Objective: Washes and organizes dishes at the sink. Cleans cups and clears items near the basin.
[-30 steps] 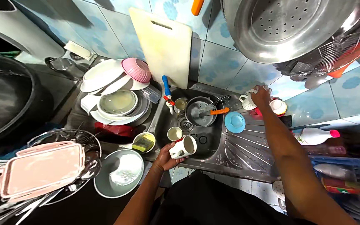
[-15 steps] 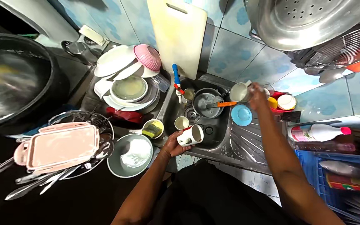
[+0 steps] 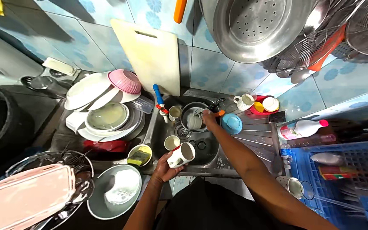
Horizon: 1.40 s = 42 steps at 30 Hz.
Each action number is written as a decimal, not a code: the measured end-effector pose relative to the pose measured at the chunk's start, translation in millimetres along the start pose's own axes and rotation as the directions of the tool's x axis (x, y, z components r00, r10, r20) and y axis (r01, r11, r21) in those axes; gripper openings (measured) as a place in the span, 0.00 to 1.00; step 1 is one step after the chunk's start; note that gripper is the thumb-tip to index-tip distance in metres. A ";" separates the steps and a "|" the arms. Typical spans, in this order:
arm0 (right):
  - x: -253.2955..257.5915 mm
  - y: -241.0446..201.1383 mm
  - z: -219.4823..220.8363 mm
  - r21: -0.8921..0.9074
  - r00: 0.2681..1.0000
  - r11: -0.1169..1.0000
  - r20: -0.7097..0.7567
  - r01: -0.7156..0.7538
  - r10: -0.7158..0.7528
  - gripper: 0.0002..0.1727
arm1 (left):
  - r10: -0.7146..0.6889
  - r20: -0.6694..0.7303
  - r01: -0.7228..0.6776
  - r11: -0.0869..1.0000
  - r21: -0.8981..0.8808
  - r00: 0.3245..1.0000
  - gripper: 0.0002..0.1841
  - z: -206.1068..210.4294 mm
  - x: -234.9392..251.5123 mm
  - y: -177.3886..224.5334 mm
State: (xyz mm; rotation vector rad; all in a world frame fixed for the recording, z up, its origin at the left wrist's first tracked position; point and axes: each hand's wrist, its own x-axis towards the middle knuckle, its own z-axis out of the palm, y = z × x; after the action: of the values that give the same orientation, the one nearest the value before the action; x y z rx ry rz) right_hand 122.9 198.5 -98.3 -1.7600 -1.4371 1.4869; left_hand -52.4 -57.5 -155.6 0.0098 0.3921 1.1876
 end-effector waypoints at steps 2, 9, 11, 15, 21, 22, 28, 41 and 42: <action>-4.9 -7.2 -16.6 -0.093 0.990 0.986 -0.036 0.136 -0.140 0.25 | -0.003 0.006 0.003 1.000 -0.003 1.000 0.31 0.2 0.0 0.2; -8.6 6.0 -130.5 -0.298 0.693 0.924 -0.615 0.240 -0.378 0.38 | -0.015 0.021 0.016 1.000 -0.015 1.000 0.30 -0.1 0.2 1.1; 8.0 17.3 -158.8 -0.318 0.609 0.924 -0.697 0.211 -0.379 0.41 | -0.024 0.028 0.024 1.000 -0.011 0.999 0.29 1.0 0.0 2.1; 38.0 31.1 -180.5 -0.471 0.602 0.872 -0.661 0.132 -0.448 0.39 | -0.034 0.023 0.034 0.999 -0.020 0.999 0.29 1.5 0.6 1.9; 43.8 29.6 -189.8 -0.647 0.690 0.762 -0.543 0.018 -0.478 0.38 | -0.018 0.026 0.019 1.000 -0.013 0.999 0.30 -0.1 0.2 1.0; 42.7 29.0 -193.1 -0.669 0.703 0.743 -0.523 0.012 -0.482 0.38 | -0.018 0.023 0.018 1.000 -0.006 1.000 0.30 0.5 -0.2 1.1; 52.1 32.1 -201.4 -0.625 0.669 0.751 -0.468 0.211 -0.577 0.49 | -0.034 0.060 0.034 0.999 -0.002 0.998 0.28 1.8 1.0 2.7; 100.1 27.4 -175.7 -0.504 0.557 0.834 -0.636 0.226 -0.535 0.55 | -0.024 0.136 0.026 1.000 -0.010 0.990 0.27 -0.1 0.8 2.7; 98.6 27.6 -175.0 -0.503 0.547 0.834 -0.642 0.228 -0.537 0.57 | -0.023 0.138 0.025 1.000 -0.012 0.990 0.27 0.3 1.0 2.8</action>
State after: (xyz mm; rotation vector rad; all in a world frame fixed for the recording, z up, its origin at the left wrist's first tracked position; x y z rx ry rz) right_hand 281.1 325.0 -107.2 -1.7538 -1.5042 0.1310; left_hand -54.5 -55.4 -155.1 0.0751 0.2620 1.1583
